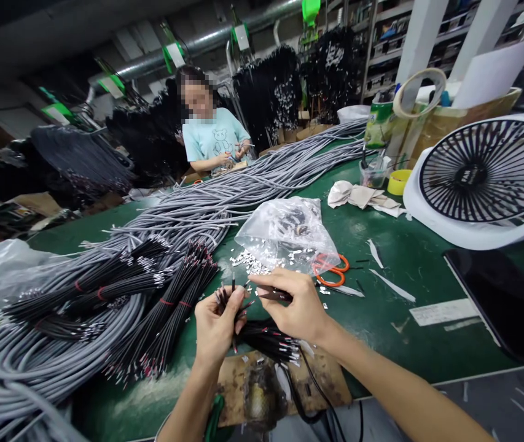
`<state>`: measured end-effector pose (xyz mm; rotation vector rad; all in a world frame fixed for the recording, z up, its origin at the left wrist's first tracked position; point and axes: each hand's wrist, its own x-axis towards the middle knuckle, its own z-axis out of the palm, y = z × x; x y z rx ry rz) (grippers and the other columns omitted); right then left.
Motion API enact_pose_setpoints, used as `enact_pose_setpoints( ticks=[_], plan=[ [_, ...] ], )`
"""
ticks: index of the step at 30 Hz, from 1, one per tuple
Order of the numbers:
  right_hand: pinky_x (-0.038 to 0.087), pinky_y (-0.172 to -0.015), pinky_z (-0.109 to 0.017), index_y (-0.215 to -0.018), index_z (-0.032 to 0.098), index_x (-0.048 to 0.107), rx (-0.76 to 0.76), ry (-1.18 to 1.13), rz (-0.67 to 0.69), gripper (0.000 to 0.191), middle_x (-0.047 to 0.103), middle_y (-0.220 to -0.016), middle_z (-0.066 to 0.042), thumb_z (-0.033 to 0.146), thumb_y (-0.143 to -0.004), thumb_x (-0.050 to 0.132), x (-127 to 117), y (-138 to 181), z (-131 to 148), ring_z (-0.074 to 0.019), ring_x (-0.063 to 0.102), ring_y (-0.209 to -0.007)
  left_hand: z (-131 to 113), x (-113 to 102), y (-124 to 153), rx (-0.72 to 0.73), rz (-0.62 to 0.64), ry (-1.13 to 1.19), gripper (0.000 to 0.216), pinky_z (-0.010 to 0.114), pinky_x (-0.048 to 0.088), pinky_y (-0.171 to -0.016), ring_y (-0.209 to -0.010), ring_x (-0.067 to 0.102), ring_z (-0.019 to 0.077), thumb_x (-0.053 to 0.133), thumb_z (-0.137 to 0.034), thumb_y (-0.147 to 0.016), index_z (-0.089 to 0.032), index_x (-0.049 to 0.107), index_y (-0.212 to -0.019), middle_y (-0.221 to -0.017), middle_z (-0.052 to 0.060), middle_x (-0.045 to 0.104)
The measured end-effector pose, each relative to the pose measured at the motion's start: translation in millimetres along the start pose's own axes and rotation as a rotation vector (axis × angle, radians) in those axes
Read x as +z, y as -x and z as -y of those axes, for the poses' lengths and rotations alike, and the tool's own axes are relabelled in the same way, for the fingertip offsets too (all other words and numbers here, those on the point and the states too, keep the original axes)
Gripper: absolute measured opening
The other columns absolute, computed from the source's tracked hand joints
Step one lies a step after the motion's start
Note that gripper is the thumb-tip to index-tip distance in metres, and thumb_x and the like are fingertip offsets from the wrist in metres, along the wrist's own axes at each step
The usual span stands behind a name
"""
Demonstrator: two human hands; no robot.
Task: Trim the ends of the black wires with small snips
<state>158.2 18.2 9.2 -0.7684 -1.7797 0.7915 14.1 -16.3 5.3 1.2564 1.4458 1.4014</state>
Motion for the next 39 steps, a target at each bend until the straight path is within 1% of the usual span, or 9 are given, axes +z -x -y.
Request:
enact_pose_setpoints(
  ticks=[4,6,15,22,30,32,34,36,39],
  plan=[
    [0.045,-0.074,-0.029,-0.110,0.020,0.060,0.065,0.058,-0.008,0.030,0.063,-0.096,-0.006,0.026,-0.081,0.054,1.5,0.4,0.3,-0.0166,0.057,-0.083,2.4,-0.5,0.0,0.002,-0.032,0.018,0.029,0.017,0.027,-0.036,-0.038,0.032,0.0033,0.056,-0.037,-0.078,-0.012,0.058,-0.063,-0.051,-0.005,0.041],
    [0.043,-0.079,-0.031,-0.112,0.020,0.059,0.086,0.078,0.010,0.030,0.063,-0.101,-0.007,0.028,-0.084,0.051,1.5,0.7,-1.0,-0.0174,0.056,-0.090,2.2,-0.3,0.6,0.005,-0.048,0.019,0.028,0.017,0.027,-0.036,-0.038,0.032,0.0033,0.057,-0.037,-0.077,-0.012,0.058,-0.064,-0.051,-0.005,0.042],
    [0.045,-0.066,-0.028,-0.100,0.020,0.066,0.105,0.073,0.083,0.023,0.066,-0.083,-0.004,0.029,-0.085,0.050,0.1,1.1,-5.6,-0.0149,0.059,-0.074,1.3,1.4,1.1,0.016,-0.042,-0.018,0.030,0.018,0.025,-0.035,-0.038,0.033,0.0035,0.058,-0.039,-0.076,-0.012,0.056,-0.063,-0.051,-0.006,0.040],
    [0.045,-0.069,-0.029,-0.100,0.021,0.066,0.109,0.071,0.085,0.023,0.067,-0.085,-0.004,0.028,-0.085,0.050,0.3,1.9,-2.0,-0.0152,0.060,-0.075,3.2,0.3,-0.8,-0.054,0.053,0.007,0.035,0.016,0.027,-0.033,-0.038,0.034,0.0040,0.052,-0.044,-0.079,-0.014,0.051,-0.061,-0.050,-0.006,0.040],
    [0.043,-0.063,-0.027,-0.099,0.020,0.065,0.103,0.015,0.031,0.023,0.064,-0.081,-0.003,0.029,-0.080,0.057,-5.0,-2.8,-2.2,-0.0139,0.056,-0.070,-4.3,1.1,-0.2,-0.171,0.200,0.195,0.045,0.013,0.020,-0.030,-0.036,0.024,0.0025,0.053,-0.049,-0.076,-0.016,0.036,-0.052,-0.046,-0.008,0.025],
    [0.042,-0.063,-0.026,-0.094,0.019,0.065,0.092,-0.019,0.028,0.020,0.062,-0.080,-0.003,0.030,-0.078,0.059,-5.2,-3.6,-2.1,-0.0137,0.054,-0.070,-4.7,0.8,1.4,-0.170,0.243,0.147,0.044,0.013,0.020,-0.030,-0.036,0.023,0.0025,0.051,-0.049,-0.078,-0.015,0.040,-0.052,-0.046,-0.008,0.025],
    [0.039,-0.059,-0.025,-0.078,0.017,0.064,0.092,-0.035,0.033,0.013,0.057,-0.072,-0.002,0.028,-0.079,0.057,-5.0,-3.9,-1.5,-0.0123,0.051,-0.065,-5.1,0.9,2.8,-0.155,0.270,0.057,0.042,0.014,0.021,-0.031,-0.035,0.023,0.0023,0.050,-0.047,-0.079,-0.014,0.047,-0.054,-0.044,-0.008,0.027],
    [0.035,-0.053,-0.023,-0.064,0.016,0.058,0.130,-0.047,0.031,0.017,0.051,-0.063,0.000,0.024,-0.078,0.055,-4.3,-4.2,-1.6,-0.0103,0.045,-0.058,-5.6,1.5,3.4,-0.125,0.262,-0.030,0.037,0.015,0.022,-0.031,-0.033,0.026,0.0023,0.053,-0.044,-0.078,-0.012,0.054,-0.058,-0.042,-0.007,0.030],
    [0.029,-0.047,-0.022,-0.058,0.016,0.055,0.331,-0.187,0.041,0.016,0.045,-0.056,0.003,0.023,-0.071,0.059,-2.0,-5.2,-4.7,-0.0081,0.038,-0.052,-5.1,2.7,2.8,-0.064,0.211,-0.113,0.028,0.017,0.024,-0.033,-0.034,0.034,0.0039,0.060,-0.036,-0.074,-0.011,0.059,-0.059,-0.043,-0.005,0.038]
  ],
)
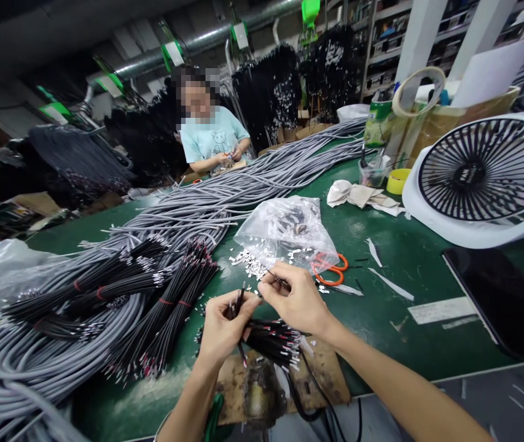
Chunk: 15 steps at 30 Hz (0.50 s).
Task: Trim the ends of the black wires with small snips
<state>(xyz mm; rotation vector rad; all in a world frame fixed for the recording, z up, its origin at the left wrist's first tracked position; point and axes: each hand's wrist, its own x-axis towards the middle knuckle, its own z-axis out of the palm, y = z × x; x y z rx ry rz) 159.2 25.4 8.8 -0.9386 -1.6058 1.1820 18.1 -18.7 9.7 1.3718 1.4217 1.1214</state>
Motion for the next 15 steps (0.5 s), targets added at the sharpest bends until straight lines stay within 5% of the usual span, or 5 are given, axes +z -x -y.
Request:
enact_pose_setpoints(
  ticks=[3,7,11,15],
  plan=[
    [0.023,-0.039,-0.020,-0.058,0.015,0.053,0.186,-0.159,0.037,0.019,0.036,-0.047,0.006,0.028,-0.069,0.059,1.3,-3.6,-3.8,-0.0058,0.029,-0.043,2.8,-0.6,-1.6,0.028,-0.013,-0.028,0.025,0.017,0.024,-0.033,-0.035,0.034,0.0040,0.063,-0.032,-0.072,-0.011,0.060,-0.059,-0.044,-0.004,0.040],
    [0.015,-0.034,-0.020,-0.069,0.015,0.056,0.244,-0.253,0.070,0.026,0.028,-0.047,0.009,0.040,-0.077,0.050,-0.8,-5.3,-2.0,-0.0048,0.018,-0.037,5.3,-4.1,-2.5,0.015,0.039,0.056,0.031,0.016,0.022,-0.031,-0.033,0.029,0.0032,0.055,-0.039,-0.077,-0.012,0.058,-0.061,-0.042,-0.006,0.034],
    [0.028,-0.044,-0.023,-0.073,0.017,0.062,-0.048,-0.143,0.093,0.020,0.051,-0.064,0.000,0.036,-0.075,0.059,-3.2,-1.2,3.2,-0.0079,0.037,-0.049,2.9,-6.2,-1.3,-0.011,0.071,0.180,0.038,0.014,0.020,-0.029,-0.032,0.023,0.0025,0.052,-0.044,-0.079,-0.013,0.051,-0.057,-0.041,-0.008,0.027],
    [0.033,-0.052,-0.025,-0.065,0.017,0.059,-0.204,0.076,-0.005,0.016,0.053,-0.065,-0.001,0.027,-0.078,0.058,-1.0,3.3,3.0,-0.0112,0.044,-0.057,2.3,-5.8,-1.4,-0.016,0.051,0.182,0.037,0.014,0.023,-0.029,-0.031,0.026,0.0024,0.055,-0.044,-0.077,-0.012,0.054,-0.058,-0.040,-0.008,0.029]
  ],
)
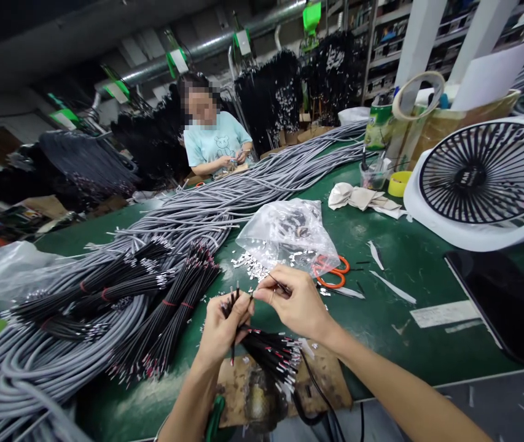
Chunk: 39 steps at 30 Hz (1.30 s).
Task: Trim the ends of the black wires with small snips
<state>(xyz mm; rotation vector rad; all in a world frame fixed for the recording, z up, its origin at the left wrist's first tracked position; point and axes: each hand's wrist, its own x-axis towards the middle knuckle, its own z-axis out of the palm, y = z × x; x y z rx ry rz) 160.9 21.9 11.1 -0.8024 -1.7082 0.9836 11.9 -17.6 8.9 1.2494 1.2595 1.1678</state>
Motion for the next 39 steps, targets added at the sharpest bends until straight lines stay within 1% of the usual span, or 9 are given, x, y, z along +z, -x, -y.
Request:
enact_pose_setpoints(
  ticks=[5,8,12,15,19,26,32,36,39],
  plan=[
    [0.035,-0.053,-0.026,-0.066,0.017,0.056,-0.048,-0.083,0.021,0.017,0.051,-0.065,0.000,0.028,-0.079,0.056,-1,2,-1,-0.0123,0.047,-0.059,0,2,-5,0.029,-0.152,-0.043,0.034,0.015,0.022,-0.028,-0.028,0.032,0.0021,0.060,-0.043,-0.073,-0.010,0.060,-0.062,-0.042,-0.006,0.038],
    [0.035,-0.052,-0.024,-0.074,0.018,0.059,-0.008,-0.102,-0.037,0.013,0.051,-0.067,0.000,0.029,-0.078,0.058,-2,1,-3,-0.0112,0.045,-0.058,0,5,-7,-0.035,-0.022,-0.028,0.044,0.015,0.021,-0.026,-0.026,0.031,0.0020,0.056,-0.050,-0.073,-0.009,0.061,-0.059,-0.040,-0.006,0.036],
    [0.032,-0.049,-0.023,-0.080,0.017,0.063,0.023,0.050,-0.040,0.011,0.052,-0.069,0.000,0.027,-0.078,0.059,0,0,-6,-0.0091,0.040,-0.053,4,7,-7,-0.153,0.169,-0.027,0.046,0.015,0.026,-0.027,-0.027,0.034,0.0022,0.051,-0.051,-0.076,-0.009,0.059,-0.059,-0.044,-0.006,0.037],
    [0.031,-0.049,-0.023,-0.074,0.016,0.062,-0.001,0.094,-0.014,0.012,0.054,-0.069,0.000,0.023,-0.080,0.055,1,-1,-6,-0.0081,0.039,-0.051,5,5,-6,-0.127,0.149,-0.067,0.040,0.014,0.026,-0.027,-0.028,0.036,0.0025,0.051,-0.046,-0.078,-0.011,0.052,-0.059,-0.047,-0.006,0.039],
    [0.033,-0.050,-0.023,-0.077,0.016,0.062,0.007,0.085,-0.011,0.013,0.054,-0.068,0.000,0.025,-0.081,0.054,1,-2,-4,-0.0089,0.042,-0.053,3,5,-5,-0.091,0.146,-0.146,0.033,0.014,0.026,-0.026,-0.028,0.033,0.0020,0.053,-0.040,-0.078,-0.014,0.047,-0.060,-0.047,-0.008,0.035],
    [0.033,-0.049,-0.023,-0.075,0.016,0.063,0.021,0.077,-0.001,0.015,0.053,-0.062,0.001,0.029,-0.079,0.056,-1,-1,-7,-0.0096,0.042,-0.052,3,10,-5,-0.088,0.096,-0.097,0.023,0.015,0.029,-0.024,-0.028,0.029,0.0010,0.059,-0.036,-0.075,-0.014,0.051,-0.075,-0.053,-0.009,0.038],
    [0.036,-0.051,-0.024,-0.071,0.014,0.061,0.059,0.079,-0.038,0.021,0.055,-0.061,-0.001,0.031,-0.081,0.053,0,-4,-10,-0.0115,0.048,-0.054,-2,7,-1,-0.064,-0.085,-0.041,0.026,0.013,0.023,-0.025,-0.029,0.028,0.0011,0.060,-0.037,-0.074,-0.013,0.053,-0.068,-0.045,-0.009,0.036],
    [0.040,-0.058,-0.024,-0.086,0.014,0.065,-0.017,0.050,-0.058,0.018,0.061,-0.075,-0.004,0.025,-0.083,0.051,1,-3,-3,-0.0132,0.054,-0.066,-5,5,2,0.006,-0.156,-0.071,0.028,0.014,0.021,-0.027,-0.030,0.031,0.0015,0.059,-0.039,-0.075,-0.012,0.057,-0.067,-0.044,-0.007,0.039],
    [0.039,-0.054,-0.023,-0.092,0.015,0.067,-0.076,0.022,-0.046,0.018,0.061,-0.073,-0.003,0.020,-0.081,0.053,1,1,1,-0.0114,0.052,-0.062,-3,4,3,0.013,-0.180,-0.079,0.028,0.015,0.022,-0.027,-0.030,0.031,0.0018,0.058,-0.039,-0.076,-0.012,0.058,-0.067,-0.044,-0.007,0.039]
  ],
)
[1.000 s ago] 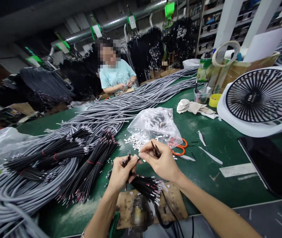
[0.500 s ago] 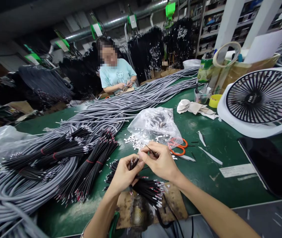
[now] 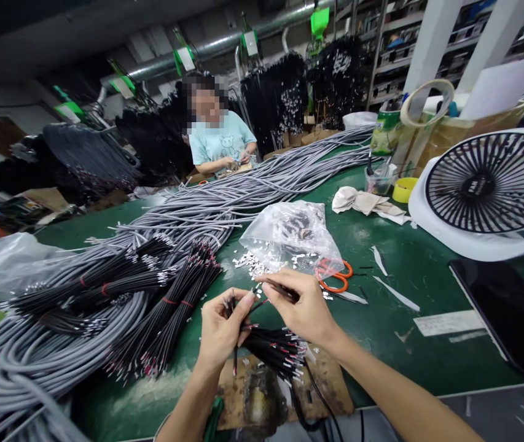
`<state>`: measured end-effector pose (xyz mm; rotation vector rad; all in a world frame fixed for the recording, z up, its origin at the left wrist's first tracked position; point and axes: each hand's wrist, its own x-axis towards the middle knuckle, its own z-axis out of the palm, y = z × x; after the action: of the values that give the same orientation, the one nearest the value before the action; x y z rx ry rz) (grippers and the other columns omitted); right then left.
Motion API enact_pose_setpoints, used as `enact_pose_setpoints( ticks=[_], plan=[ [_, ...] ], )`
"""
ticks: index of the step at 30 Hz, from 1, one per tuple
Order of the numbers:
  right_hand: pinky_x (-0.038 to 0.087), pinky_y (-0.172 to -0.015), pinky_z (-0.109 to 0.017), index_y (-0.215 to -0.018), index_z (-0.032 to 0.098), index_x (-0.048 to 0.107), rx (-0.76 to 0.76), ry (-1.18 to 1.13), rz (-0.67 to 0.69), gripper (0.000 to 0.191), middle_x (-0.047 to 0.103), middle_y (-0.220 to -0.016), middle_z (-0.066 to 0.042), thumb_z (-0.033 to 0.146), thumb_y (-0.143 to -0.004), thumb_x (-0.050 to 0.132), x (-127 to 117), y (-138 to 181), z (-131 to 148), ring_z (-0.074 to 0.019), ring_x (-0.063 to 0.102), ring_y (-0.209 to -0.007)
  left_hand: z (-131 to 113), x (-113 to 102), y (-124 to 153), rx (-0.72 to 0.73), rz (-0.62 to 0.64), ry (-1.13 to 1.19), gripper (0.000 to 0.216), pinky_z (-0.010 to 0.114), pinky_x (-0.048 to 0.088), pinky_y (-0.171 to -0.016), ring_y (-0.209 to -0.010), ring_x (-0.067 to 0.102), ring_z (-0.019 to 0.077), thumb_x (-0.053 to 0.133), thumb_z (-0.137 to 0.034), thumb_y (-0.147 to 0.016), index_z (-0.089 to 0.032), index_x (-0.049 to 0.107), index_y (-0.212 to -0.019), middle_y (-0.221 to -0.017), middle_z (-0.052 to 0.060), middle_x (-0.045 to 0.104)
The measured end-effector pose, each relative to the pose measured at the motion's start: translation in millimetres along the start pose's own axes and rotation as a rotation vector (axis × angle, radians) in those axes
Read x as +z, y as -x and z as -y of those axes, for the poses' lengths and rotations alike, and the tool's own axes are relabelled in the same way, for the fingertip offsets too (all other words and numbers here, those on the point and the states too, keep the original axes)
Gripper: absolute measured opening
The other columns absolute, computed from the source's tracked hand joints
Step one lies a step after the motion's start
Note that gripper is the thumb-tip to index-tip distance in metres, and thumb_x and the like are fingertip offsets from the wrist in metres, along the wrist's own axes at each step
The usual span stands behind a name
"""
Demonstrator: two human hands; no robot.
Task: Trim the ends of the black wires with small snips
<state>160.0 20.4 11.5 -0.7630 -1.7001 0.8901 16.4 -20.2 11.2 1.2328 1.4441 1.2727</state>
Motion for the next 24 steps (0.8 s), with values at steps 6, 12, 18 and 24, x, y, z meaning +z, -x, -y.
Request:
enact_pose_setpoints(
  ticks=[6,12,18,24],
  plan=[
    [0.040,-0.053,-0.024,-0.102,0.020,0.065,0.001,-0.007,0.041,0.023,0.059,-0.073,-0.001,0.023,-0.081,0.055,2,6,-5,-0.0114,0.052,-0.059,1,0,-2,0.046,-0.113,0.000,0.025,0.014,0.025,-0.029,-0.031,0.032,0.0013,0.060,-0.036,-0.074,-0.012,0.059,-0.066,-0.046,-0.007,0.039],
    [0.045,-0.075,-0.031,-0.112,0.022,0.059,0.068,0.051,0.068,0.031,0.063,-0.096,-0.006,0.031,-0.084,0.050,3,1,-11,-0.0174,0.057,-0.087,-3,2,-1,0.118,-0.175,0.094,0.021,0.014,0.023,-0.027,-0.029,0.034,0.0015,0.066,-0.030,-0.069,-0.012,0.058,-0.061,-0.044,-0.008,0.041],
    [0.047,-0.069,-0.028,-0.099,0.020,0.067,0.014,0.046,0.089,0.023,0.066,-0.084,-0.005,0.028,-0.084,0.051,3,-1,-7,-0.0153,0.059,-0.076,0,1,-1,0.158,-0.177,0.129,0.017,0.014,0.025,-0.029,-0.030,0.035,0.0018,0.068,-0.025,-0.067,-0.012,0.059,-0.061,-0.046,-0.007,0.044],
    [0.047,-0.065,-0.028,-0.096,0.019,0.068,0.017,0.048,0.095,0.022,0.067,-0.083,-0.006,0.026,-0.084,0.052,2,-1,-4,-0.0155,0.060,-0.073,1,0,-1,0.168,-0.201,0.111,0.015,0.015,0.027,-0.031,-0.033,0.036,0.0025,0.069,-0.023,-0.067,-0.013,0.060,-0.061,-0.046,-0.007,0.043]
  ],
)
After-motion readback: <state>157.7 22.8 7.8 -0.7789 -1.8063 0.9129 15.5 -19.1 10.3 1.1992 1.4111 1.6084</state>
